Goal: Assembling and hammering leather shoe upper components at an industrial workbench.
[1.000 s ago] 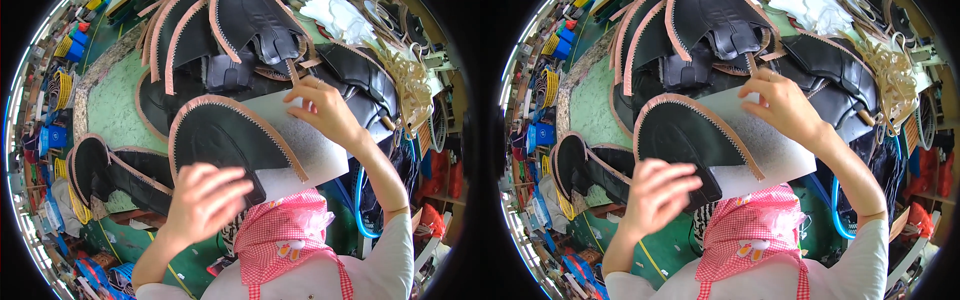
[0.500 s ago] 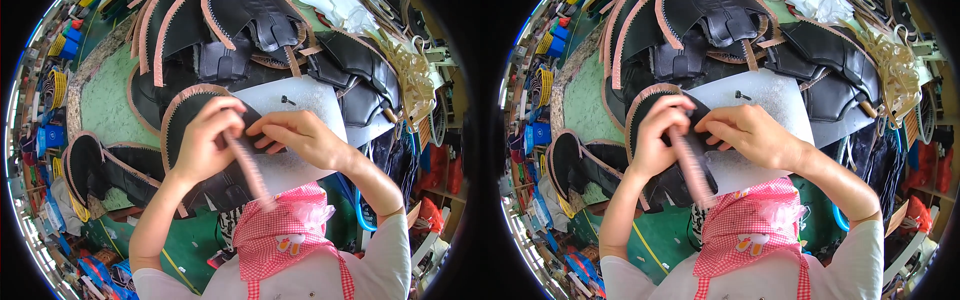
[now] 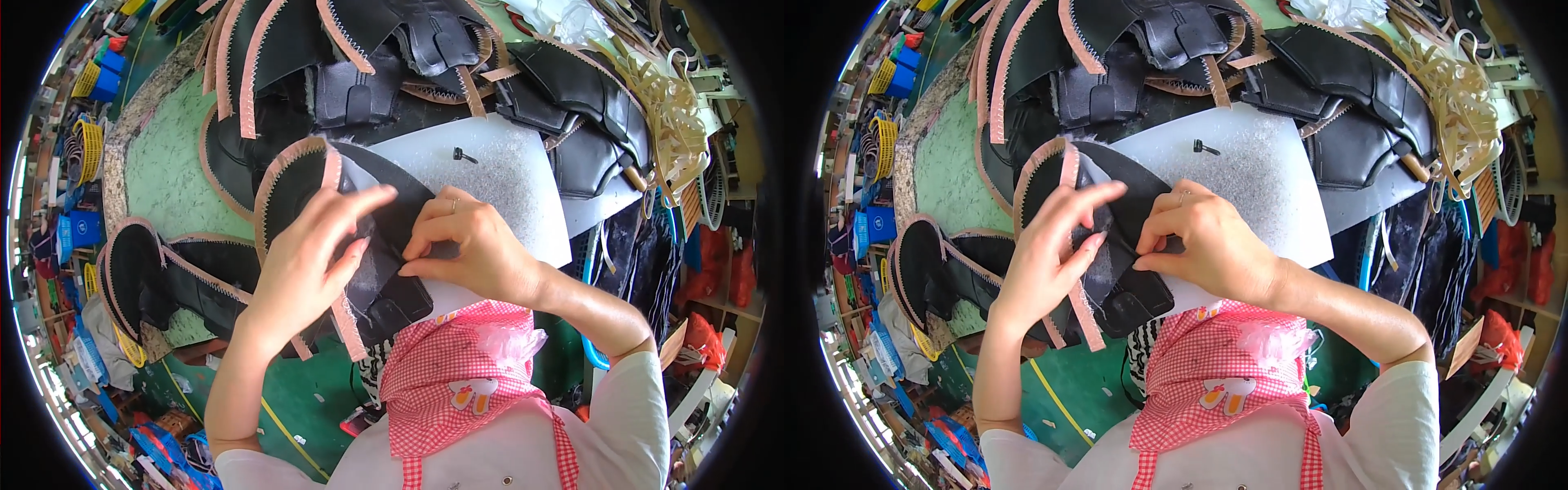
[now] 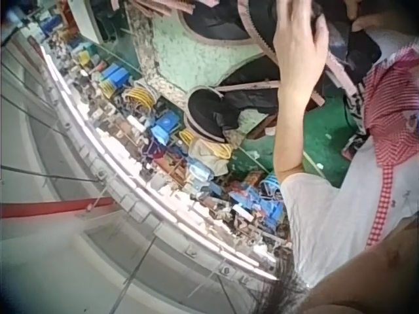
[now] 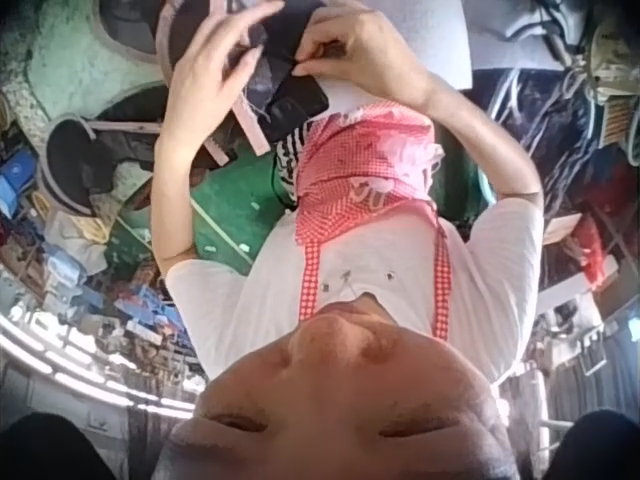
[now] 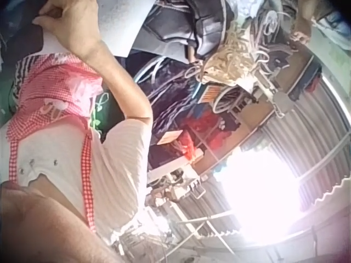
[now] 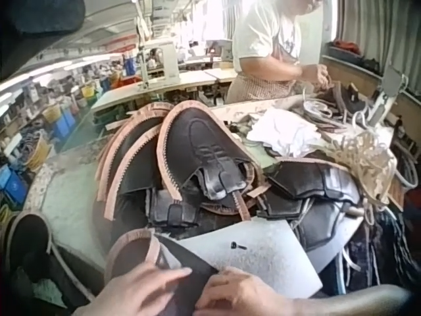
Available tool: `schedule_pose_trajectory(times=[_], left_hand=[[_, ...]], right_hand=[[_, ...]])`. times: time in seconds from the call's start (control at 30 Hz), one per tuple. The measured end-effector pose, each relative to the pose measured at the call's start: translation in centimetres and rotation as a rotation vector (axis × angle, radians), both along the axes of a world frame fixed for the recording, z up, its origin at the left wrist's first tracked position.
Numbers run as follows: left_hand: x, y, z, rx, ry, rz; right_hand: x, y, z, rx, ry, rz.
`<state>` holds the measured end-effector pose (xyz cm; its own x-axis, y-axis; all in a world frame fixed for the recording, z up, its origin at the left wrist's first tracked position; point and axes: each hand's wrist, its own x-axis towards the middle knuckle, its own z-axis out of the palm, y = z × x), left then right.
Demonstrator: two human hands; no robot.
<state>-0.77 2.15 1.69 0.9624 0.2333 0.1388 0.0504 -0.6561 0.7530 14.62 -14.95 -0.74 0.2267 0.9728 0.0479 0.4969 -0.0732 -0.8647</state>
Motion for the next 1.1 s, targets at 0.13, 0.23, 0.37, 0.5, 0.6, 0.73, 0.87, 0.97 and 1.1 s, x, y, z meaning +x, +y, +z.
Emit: schedule_pose_trajectory(times=[0.13, 0.23, 0.37, 0.5, 0.6, 0.73, 0.87, 0.97, 1.1], left_hand=[[-0.3, -0.6, 1.0, 0.066, 0.198, -0.044], [-0.3, -0.8, 0.7, 0.063, 0.181, -0.018], [-0.2, -0.2, -1.0, -0.045, 0.136, 0.048], [0.1, 0.3, -1.2, -0.19, 0.066, 0.06], [0.0, 0.7, -1.2, -0.221, 0.06, 0.014], [-0.3, 0.7, -1.4, -0.244, 0.063, 0.045], [-0.4, 0.8, -1.2, -0.321, 0.11, 0.048], [-0.5, 1.1, -1.3, -0.342, 0.129, 0.041], [-0.4, 1.1, -1.5, -0.295, 0.08, 0.045]], right_hand=[[1.2, -0.4, 0.2, 0.127, -0.034, -0.077], [3.8, 0.3, 1.4, 0.022, -0.177, -0.443], [6.3, 0.6, 0.7, -0.01, -0.333, -0.381], [6.5, 0.5, 0.0, 0.062, -0.193, -0.306], [5.8, 0.2, -0.1, -0.009, 0.084, -0.23], [3.0, 0.7, 1.0, 0.03, 0.3, -0.171], [2.3, 0.9, 1.6, -0.078, 0.354, -0.094], [1.8, 1.1, 1.5, -0.047, 0.423, -0.113], [0.5, 1.5, 2.0, -0.084, 0.462, -0.164]])
